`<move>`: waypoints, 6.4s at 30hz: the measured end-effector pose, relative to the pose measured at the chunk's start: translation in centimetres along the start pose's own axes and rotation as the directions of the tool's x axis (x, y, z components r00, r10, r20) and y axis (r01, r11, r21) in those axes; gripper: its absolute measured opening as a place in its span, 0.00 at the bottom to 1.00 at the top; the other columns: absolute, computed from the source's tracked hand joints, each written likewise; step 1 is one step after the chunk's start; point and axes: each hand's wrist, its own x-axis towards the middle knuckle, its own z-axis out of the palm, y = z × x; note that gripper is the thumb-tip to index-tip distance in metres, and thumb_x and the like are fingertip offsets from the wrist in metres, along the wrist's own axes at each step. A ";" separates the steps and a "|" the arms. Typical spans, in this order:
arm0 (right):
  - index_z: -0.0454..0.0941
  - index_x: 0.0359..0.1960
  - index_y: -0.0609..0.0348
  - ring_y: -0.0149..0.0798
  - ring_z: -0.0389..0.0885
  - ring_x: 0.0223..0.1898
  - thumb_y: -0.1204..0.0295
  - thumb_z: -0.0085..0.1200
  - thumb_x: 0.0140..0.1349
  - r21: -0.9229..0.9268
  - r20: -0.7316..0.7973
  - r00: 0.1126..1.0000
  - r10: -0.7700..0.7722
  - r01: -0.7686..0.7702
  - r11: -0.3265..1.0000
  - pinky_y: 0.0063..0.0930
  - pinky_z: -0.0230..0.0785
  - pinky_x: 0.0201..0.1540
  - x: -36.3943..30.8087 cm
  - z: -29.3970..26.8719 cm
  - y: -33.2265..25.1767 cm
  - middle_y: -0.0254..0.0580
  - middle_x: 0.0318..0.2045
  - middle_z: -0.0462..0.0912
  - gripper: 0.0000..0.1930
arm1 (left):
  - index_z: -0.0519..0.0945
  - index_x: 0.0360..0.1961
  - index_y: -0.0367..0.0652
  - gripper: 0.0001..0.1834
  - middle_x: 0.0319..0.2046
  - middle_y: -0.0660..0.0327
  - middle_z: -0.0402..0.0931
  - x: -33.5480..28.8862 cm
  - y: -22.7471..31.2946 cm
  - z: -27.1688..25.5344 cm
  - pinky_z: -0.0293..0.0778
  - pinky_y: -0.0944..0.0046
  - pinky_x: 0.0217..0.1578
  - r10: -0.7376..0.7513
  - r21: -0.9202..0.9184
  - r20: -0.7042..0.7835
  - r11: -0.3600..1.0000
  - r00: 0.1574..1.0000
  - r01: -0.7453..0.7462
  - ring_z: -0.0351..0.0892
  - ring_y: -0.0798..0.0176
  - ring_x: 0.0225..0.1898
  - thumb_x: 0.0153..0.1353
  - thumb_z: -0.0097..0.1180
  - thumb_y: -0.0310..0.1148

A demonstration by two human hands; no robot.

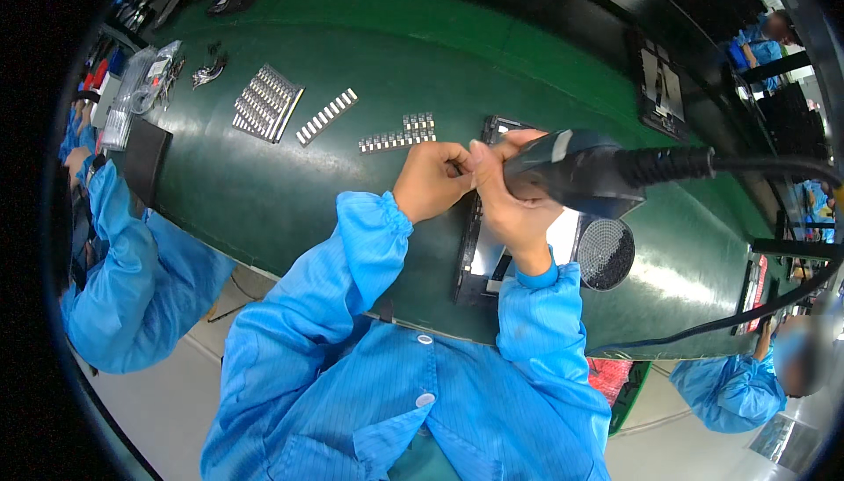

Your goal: Assembling components of a tablet housing using an electric screwdriver.

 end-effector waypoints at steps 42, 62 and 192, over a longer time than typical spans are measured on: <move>0.73 0.32 0.65 0.27 0.75 0.16 0.82 0.65 0.47 -0.016 -0.541 0.840 0.022 -0.037 0.999 0.18 0.65 0.19 -1.3 -17.5 -0.4 0.35 0.18 0.77 0.13 | 0.80 0.29 0.37 0.21 0.29 0.59 0.76 0.6 2.0 -4.8 0.72 0.64 0.33 0.202 0.710 0.164 0.655 0.966 -0.258 0.74 0.62 0.30 0.31 0.75 0.28; 0.71 0.39 0.64 0.30 0.73 0.17 0.84 0.61 0.49 -0.032 -0.567 0.823 -0.017 -0.002 0.999 0.25 0.67 0.24 -1.2 -15.9 -2.4 0.38 0.19 0.76 0.16 | 0.80 0.22 0.37 0.06 0.24 0.57 0.78 0.5 1.5 -4.5 0.74 0.69 0.26 0.151 0.561 0.051 0.814 0.987 -0.153 0.78 0.65 0.25 0.41 0.65 0.20; 0.74 0.35 0.63 0.32 0.77 0.22 0.54 0.49 0.64 0.357 0.292 0.886 0.361 -0.451 0.818 0.24 0.69 0.23 -3.6 -12.0 -2.1 0.40 0.25 0.78 0.20 | 0.76 0.47 0.31 0.25 0.42 0.41 0.76 26.8 1.0 -0.5 0.69 0.54 0.52 0.589 0.806 0.384 0.162 0.711 -0.569 0.75 0.38 0.46 0.41 0.49 0.19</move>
